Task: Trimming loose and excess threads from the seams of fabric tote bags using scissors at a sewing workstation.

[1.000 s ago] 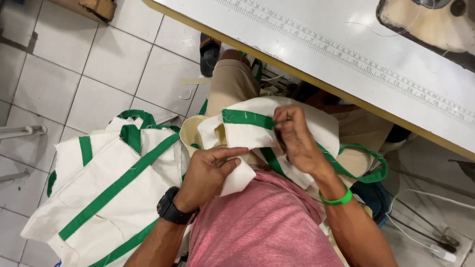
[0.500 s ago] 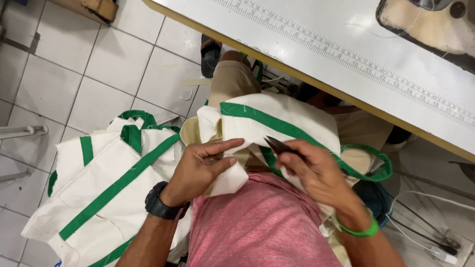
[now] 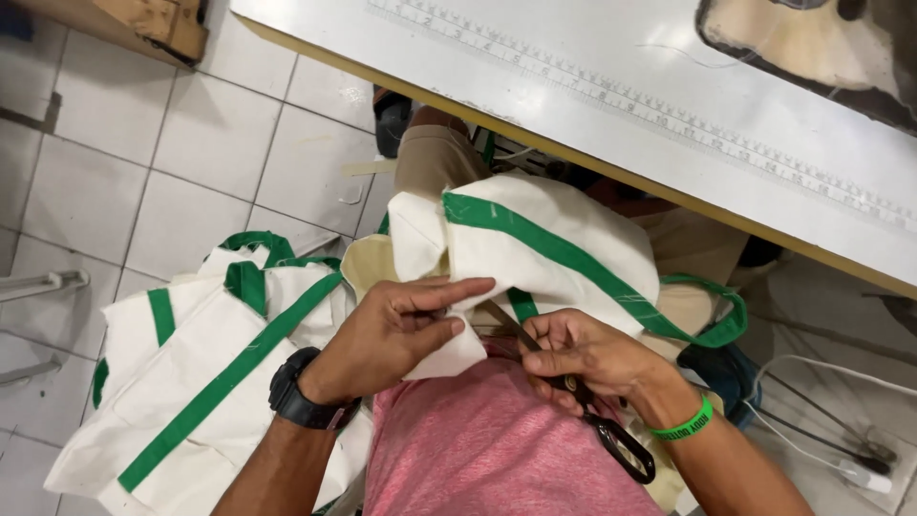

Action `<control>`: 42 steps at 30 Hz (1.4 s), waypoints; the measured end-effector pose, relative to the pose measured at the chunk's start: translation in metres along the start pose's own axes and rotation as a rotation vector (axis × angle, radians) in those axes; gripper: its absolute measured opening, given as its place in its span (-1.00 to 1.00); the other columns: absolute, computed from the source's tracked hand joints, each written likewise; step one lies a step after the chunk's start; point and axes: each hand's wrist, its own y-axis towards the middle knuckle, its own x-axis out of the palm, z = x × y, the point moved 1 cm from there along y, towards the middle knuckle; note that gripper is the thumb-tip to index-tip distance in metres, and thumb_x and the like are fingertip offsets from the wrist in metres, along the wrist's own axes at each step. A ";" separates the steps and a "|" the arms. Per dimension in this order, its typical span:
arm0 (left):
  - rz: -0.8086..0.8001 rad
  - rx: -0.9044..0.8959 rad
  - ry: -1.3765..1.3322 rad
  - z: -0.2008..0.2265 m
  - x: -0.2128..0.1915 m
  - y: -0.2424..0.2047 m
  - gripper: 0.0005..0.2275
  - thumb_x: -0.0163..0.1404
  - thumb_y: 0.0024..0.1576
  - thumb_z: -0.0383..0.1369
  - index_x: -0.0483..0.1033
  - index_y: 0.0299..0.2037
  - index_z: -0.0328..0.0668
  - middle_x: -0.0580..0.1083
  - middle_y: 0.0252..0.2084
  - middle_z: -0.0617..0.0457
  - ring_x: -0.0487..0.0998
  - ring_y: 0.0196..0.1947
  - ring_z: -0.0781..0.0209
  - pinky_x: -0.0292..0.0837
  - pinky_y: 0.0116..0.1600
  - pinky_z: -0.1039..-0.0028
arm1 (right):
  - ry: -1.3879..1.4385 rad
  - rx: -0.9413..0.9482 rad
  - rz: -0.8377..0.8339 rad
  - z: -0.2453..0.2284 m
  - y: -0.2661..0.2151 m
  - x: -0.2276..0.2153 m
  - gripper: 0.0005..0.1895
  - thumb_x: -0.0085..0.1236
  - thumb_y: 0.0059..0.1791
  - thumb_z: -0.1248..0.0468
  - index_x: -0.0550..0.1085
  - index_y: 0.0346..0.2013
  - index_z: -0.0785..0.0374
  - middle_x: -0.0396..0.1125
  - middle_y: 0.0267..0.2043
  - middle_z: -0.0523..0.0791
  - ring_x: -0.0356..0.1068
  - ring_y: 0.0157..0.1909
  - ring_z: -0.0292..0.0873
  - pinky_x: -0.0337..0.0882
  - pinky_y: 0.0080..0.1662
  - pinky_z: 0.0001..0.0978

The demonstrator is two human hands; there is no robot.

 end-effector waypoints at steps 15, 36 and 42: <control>-0.255 -0.108 -0.088 -0.007 0.002 -0.001 -0.41 0.13 0.21 -0.66 0.45 0.50 -0.15 0.61 -0.06 0.09 0.40 -0.25 0.56 0.50 -0.22 0.69 | -0.077 -0.138 0.052 -0.015 0.006 0.035 -0.75 0.46 -0.05 0.59 0.46 -0.41 0.61 0.40 -0.65 0.25 0.40 -0.81 0.02 0.45 -0.77 -0.12; -0.360 -0.064 -0.147 -0.009 0.003 0.008 -0.37 0.13 0.23 -0.64 0.33 0.56 -0.12 0.62 0.20 -0.01 0.46 -0.22 0.55 0.52 -0.19 0.71 | -0.125 -0.123 0.076 -0.025 0.000 0.048 -0.77 0.46 -0.04 0.57 0.50 -0.41 0.66 0.40 -0.69 0.21 0.40 -0.83 -0.05 0.44 -0.75 -0.23; -0.405 -0.052 -0.189 -0.015 -0.004 0.007 -0.31 0.15 0.22 -0.64 0.25 0.60 -0.14 0.59 0.19 0.04 0.46 -0.22 0.56 0.52 -0.16 0.72 | -0.177 -0.106 0.033 -0.022 0.000 0.041 -0.76 0.46 -0.03 0.55 0.48 -0.41 0.61 0.44 -0.69 0.16 0.42 -0.82 -0.07 0.45 -0.75 -0.23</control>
